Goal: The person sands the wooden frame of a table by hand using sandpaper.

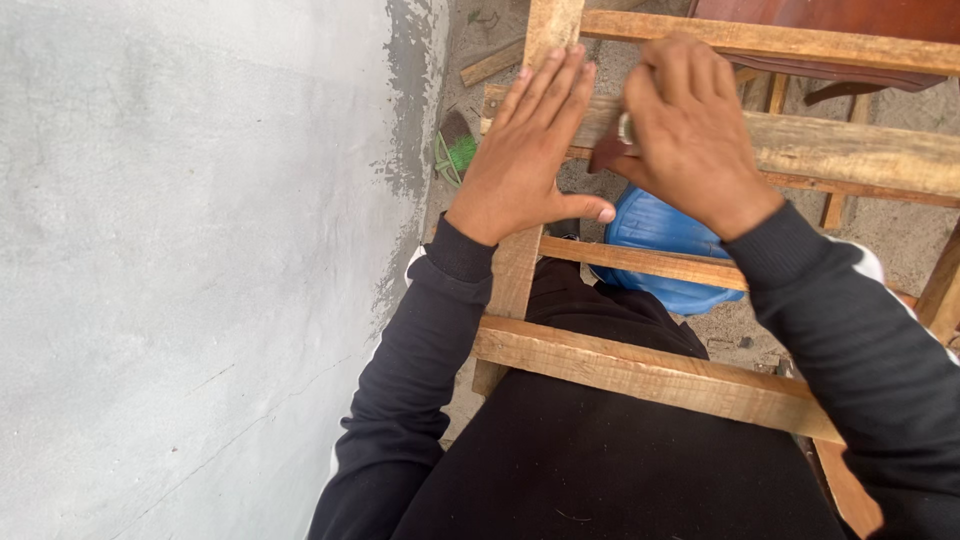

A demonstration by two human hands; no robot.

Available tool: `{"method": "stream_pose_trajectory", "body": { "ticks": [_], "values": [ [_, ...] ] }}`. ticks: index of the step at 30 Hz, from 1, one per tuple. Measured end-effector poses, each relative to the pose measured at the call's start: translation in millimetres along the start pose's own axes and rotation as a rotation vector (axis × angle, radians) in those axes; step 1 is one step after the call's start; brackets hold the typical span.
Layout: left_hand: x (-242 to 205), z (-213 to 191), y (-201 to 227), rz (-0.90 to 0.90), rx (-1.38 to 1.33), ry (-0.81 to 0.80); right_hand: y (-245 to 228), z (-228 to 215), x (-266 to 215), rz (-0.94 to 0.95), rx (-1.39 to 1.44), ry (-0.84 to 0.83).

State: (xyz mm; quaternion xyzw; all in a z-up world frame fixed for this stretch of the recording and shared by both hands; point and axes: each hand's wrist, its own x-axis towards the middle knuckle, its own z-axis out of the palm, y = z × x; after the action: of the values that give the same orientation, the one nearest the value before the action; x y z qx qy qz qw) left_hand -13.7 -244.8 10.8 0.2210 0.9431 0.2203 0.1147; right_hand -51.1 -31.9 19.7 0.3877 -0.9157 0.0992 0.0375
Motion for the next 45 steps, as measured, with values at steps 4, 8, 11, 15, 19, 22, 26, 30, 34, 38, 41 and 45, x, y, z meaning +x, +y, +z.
{"method": "stream_pose_trajectory", "body": {
  "ticks": [4, 8, 11, 15, 19, 22, 26, 30, 34, 38, 41, 45],
  "values": [
    [-5.5, 9.5, -0.6, 0.026, 0.001, 0.122, 15.5, 4.9, -14.6, 0.074, 0.092, -0.066],
    [-2.3, 18.2, -1.8, -0.004, -0.178, 0.328, 1.8, 7.7, 21.4, -0.005, 0.084, -0.039],
    [-5.4, 17.1, -0.4, 0.003, -0.337, 0.444, 1.8, 9.6, 20.5, 0.038, 0.120, -0.059],
    [-3.7, 21.8, -0.1, 0.006, -0.386, 0.428, -11.6, 5.4, 1.1, 0.102, -0.001, 0.079],
    [-5.2, 32.0, -9.5, -0.046, -0.399, 0.455, -17.7, -6.2, -14.9, 0.043, 0.097, 0.161],
    [2.9, 37.8, -9.2, -0.130, -0.269, 0.530, -27.2, -10.0, -17.6, 0.017, 0.100, 0.094],
    [7.7, 25.5, -17.6, -0.238, -0.056, 0.562, -57.6, -8.4, -9.0, 0.107, 0.107, -0.080],
    [5.4, 14.0, -14.7, -0.259, -0.277, 0.483, -54.7, 0.5, 3.3, 0.189, 0.067, -0.176],
    [11.0, 11.0, -22.6, -0.227, -0.396, 0.473, -32.3, 8.2, 12.2, 0.031, 0.016, -0.076],
    [7.1, 12.6, -20.8, -0.139, -0.338, 0.447, -12.5, -11.4, 14.4, -0.014, 0.161, -0.071],
    [6.9, 30.4, 2.9, -0.120, -0.314, 0.310, 9.5, -50.1, 6.8, 0.509, 0.272, -0.902],
    [12.1, 41.3, 16.2, -0.102, -0.273, 0.311, 18.4, -47.3, -1.6, 0.170, 0.510, -0.176]
  ]
}}
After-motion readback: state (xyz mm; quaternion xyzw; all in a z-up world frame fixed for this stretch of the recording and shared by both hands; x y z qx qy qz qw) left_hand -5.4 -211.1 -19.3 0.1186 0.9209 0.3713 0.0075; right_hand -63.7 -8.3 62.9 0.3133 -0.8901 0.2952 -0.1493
